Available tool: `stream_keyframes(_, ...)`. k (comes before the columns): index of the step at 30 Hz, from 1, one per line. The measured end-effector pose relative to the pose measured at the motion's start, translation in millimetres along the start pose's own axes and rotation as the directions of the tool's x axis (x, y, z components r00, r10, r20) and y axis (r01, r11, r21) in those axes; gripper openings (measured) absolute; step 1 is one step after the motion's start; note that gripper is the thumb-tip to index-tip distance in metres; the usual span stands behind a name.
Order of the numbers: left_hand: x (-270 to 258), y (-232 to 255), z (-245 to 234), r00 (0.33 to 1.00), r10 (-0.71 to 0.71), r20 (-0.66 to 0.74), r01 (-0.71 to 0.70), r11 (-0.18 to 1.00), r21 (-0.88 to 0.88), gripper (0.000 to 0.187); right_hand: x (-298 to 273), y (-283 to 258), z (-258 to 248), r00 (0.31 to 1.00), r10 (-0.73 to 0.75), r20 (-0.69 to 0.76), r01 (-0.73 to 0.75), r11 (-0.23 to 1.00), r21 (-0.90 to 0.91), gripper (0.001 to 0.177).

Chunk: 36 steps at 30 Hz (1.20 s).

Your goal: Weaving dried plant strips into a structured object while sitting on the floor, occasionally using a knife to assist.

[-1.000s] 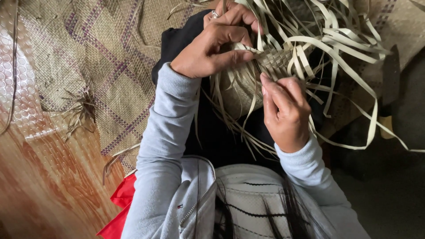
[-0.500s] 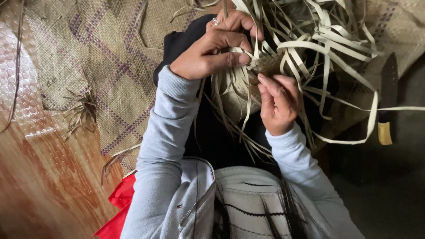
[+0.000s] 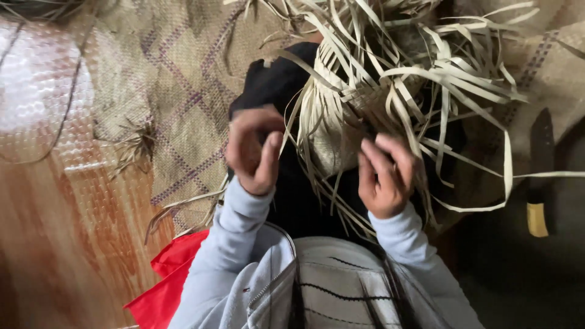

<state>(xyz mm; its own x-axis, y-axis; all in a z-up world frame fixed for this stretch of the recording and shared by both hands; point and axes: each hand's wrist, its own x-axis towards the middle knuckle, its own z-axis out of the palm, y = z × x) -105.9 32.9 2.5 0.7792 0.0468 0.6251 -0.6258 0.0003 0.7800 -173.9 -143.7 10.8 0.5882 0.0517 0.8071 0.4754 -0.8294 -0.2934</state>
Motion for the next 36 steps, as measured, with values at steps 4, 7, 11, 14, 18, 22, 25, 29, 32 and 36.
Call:
stream_keyframes(4, 14, 9, 12, 0.757, -0.628, 0.18, 0.627, 0.621, -0.471, 0.059, -28, -18, -3, 0.999, 0.042, -0.028, -0.036, 0.977, 0.211, 0.01)
stream_keyframes(7, 23, 11, 22, 0.623, -0.633, 0.46, 0.759, 0.348, -0.55, 0.059, -27, -36, -10, 0.974, 0.165, 0.158, -0.211, 0.915, 0.345, 0.014)
stream_keyframes(11, 14, 32, 32, 0.761, -0.515, 0.394, 0.645, 0.665, -0.376, 0.038, -24, -38, -17, 0.835, 0.423, 0.351, -0.55, 0.644, 0.532, 0.012)
stream_keyframes(14, -8, 47, 30, 0.784, -0.419, 0.459, 0.572, 0.775, -0.269, 0.027, -18, -34, -15, 0.739, 0.5, 0.451, -0.666, 0.443, 0.6, 0.023)
stream_keyframes(18, -32, 47, 31, 0.749, -0.406, 0.524, 0.625, 0.694, -0.357, 0.034, -22, -37, -9, 0.686, 0.528, 0.501, -0.725, 0.432, 0.537, 0.012)
stream_keyframes(22, -32, 48, 34, 0.754, -0.46, 0.469, 0.652, 0.612, -0.447, 0.033, -18, -40, -8, 0.719, 0.542, 0.435, -0.692, 0.497, 0.524, 0.006)
stream_keyframes(25, -33, 49, 36, 0.769, -0.492, 0.408, 0.637, 0.542, -0.548, 0.042, -7, -40, -8, 0.801, 0.49, 0.344, -0.597, 0.617, 0.512, 0.006)
stream_keyframes(29, -36, 46, 33, 0.733, -0.595, 0.328, 0.653, 0.482, -0.585, 0.05, 5, -40, -12, 0.855, 0.431, 0.289, -0.519, 0.707, 0.479, 0.004)
stream_keyframes(32, -40, 40, 32, 0.734, -0.577, 0.359, 0.666, 0.508, -0.546, 0.025, 2, -37, -13, 0.815, 0.488, 0.311, -0.576, 0.625, 0.528, 0.002)
stream_keyframes(36, -52, 21, 25, 0.656, -0.635, 0.409, 0.742, 0.445, -0.501, 0.01, -6, -30, -13, 0.792, 0.511, 0.334, -0.602, 0.565, 0.564, 0.006)
